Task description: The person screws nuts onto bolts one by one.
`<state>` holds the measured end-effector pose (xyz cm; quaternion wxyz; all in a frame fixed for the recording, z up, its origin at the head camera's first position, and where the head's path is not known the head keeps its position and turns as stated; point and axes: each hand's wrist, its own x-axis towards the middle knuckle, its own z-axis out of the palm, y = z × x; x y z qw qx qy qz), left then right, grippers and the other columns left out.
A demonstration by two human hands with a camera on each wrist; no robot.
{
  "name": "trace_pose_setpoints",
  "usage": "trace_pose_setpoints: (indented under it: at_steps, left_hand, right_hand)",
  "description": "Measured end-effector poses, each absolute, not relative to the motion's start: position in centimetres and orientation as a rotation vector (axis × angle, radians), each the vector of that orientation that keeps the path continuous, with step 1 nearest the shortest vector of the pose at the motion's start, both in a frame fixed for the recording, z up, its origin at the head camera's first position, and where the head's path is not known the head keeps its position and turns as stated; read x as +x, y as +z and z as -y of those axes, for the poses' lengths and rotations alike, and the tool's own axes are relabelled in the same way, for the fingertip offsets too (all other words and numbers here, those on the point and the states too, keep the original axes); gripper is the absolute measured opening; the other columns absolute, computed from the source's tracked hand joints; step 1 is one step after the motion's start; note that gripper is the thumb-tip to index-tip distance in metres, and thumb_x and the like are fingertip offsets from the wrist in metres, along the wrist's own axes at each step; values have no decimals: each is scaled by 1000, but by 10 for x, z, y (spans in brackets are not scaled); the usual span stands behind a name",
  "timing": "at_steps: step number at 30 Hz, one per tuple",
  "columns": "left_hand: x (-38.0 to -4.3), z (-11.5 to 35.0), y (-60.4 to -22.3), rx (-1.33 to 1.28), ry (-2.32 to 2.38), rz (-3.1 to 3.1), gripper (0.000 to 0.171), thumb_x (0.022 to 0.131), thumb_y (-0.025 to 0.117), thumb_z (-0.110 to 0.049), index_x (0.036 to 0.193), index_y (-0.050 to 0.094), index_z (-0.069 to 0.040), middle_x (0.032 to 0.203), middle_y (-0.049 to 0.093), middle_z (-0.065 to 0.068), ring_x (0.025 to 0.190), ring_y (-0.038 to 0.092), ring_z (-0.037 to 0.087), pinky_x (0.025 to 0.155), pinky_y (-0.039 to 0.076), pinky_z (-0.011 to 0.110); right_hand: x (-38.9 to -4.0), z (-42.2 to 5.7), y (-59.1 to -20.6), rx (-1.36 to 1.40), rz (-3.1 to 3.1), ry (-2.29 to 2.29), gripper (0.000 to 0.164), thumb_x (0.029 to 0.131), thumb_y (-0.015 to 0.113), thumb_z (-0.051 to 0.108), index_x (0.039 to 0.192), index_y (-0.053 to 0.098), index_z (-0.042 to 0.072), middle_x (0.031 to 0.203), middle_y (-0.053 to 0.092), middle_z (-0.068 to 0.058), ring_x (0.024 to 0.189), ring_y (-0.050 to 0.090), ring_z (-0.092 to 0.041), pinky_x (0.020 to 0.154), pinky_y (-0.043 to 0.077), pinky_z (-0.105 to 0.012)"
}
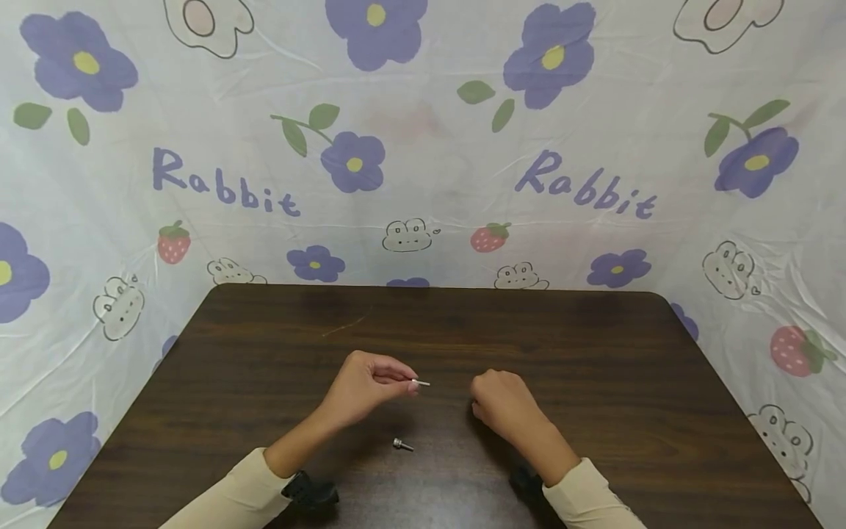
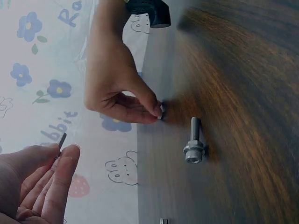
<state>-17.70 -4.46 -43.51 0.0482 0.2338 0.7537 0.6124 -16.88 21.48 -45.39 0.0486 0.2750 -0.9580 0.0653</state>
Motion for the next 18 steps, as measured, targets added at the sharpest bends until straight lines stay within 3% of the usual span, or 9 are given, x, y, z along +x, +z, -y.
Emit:
trace_pose_setpoints:
  at_steps: [4, 8, 18]
  left_hand:
    - [-179, 51, -435, 713, 1935, -2209, 11, 87, 81, -9, 96, 79, -3, 88, 78, 7, 84, 75, 39, 73, 63, 35]
    - [-182, 56, -433, 719, 2020, -2115, 14, 88, 79, -5, 99, 77, 4, 89, 77, 13, 85, 74, 44, 77, 61, 49]
    - [-184, 67, -428, 718, 2114, -2090, 16, 88, 80, -9, 98, 77, 3, 87, 77, 14, 84, 74, 43, 76, 60, 53]
  right_hand:
    - [-172, -219, -456, 861, 2922, 295, 35, 86, 80, 6, 60, 61, 17, 55, 52, 10, 47, 43, -2, 47, 38, -21]
    - [-176, -224, -456, 916, 2835, 516, 7, 85, 81, 7, 82, 76, 10, 76, 70, 3, 64, 62, -5, 57, 53, -23]
    - [-178, -215, -448, 995, 2428, 1076, 15, 83, 81, -2, 92, 77, 9, 87, 74, 3, 76, 68, -5, 66, 61, -36]
